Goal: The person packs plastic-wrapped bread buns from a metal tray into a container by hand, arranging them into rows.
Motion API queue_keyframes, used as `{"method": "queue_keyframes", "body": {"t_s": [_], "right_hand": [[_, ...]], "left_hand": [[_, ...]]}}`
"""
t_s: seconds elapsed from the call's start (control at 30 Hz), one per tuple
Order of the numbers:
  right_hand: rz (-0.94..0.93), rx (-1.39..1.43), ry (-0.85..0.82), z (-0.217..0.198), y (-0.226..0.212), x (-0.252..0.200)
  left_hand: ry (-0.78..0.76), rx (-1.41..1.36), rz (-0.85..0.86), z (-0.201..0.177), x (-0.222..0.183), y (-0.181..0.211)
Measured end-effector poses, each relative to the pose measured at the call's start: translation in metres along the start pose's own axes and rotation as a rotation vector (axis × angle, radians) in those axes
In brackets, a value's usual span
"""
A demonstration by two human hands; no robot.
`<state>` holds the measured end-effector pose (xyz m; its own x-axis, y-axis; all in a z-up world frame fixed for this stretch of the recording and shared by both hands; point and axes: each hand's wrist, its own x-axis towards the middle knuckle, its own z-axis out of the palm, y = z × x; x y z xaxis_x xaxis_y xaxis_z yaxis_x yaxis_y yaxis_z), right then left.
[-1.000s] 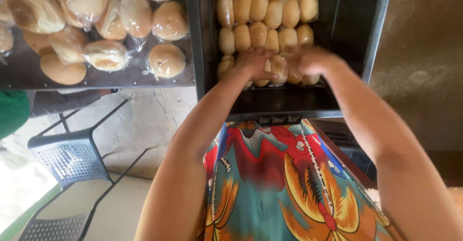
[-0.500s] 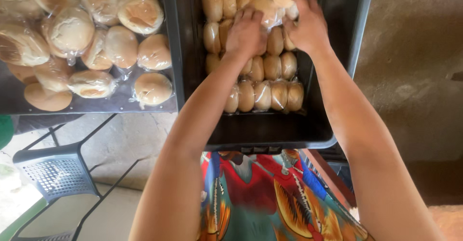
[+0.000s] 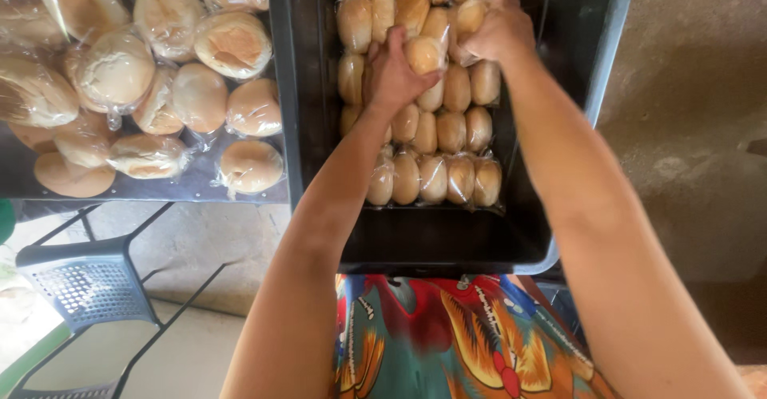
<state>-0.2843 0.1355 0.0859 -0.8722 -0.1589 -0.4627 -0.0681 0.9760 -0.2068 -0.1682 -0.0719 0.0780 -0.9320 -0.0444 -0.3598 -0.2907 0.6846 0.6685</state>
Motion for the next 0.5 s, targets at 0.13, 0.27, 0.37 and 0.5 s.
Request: {"method": "queue_keyframes", "body": {"t_s": [0.13, 0.27, 0.37, 0.5], "right_hand": [[-0.069, -0.079, -0.385, -0.04, -0.006, -0.031], [-0.1, -0.099, -0.662, -0.064, -0.02, -0.084], [-0.278, -0.304, -0.869, -0.044, -0.017, -0.105], [-0.173, -0.147, -0.631, -0.018, 0.014, -0.112]], "left_hand": [[-0.083, -0.606, -0.146, -0.001, -0.023, -0.014], [0.089, -0.407, 0.208, 0.028, -0.065, -0.007], [-0.095, -0.377, 0.391, 0.066, -0.099, 0.003], [-0.19, -0.376, 0.467, 0.102, -0.113, -0.004]]}}
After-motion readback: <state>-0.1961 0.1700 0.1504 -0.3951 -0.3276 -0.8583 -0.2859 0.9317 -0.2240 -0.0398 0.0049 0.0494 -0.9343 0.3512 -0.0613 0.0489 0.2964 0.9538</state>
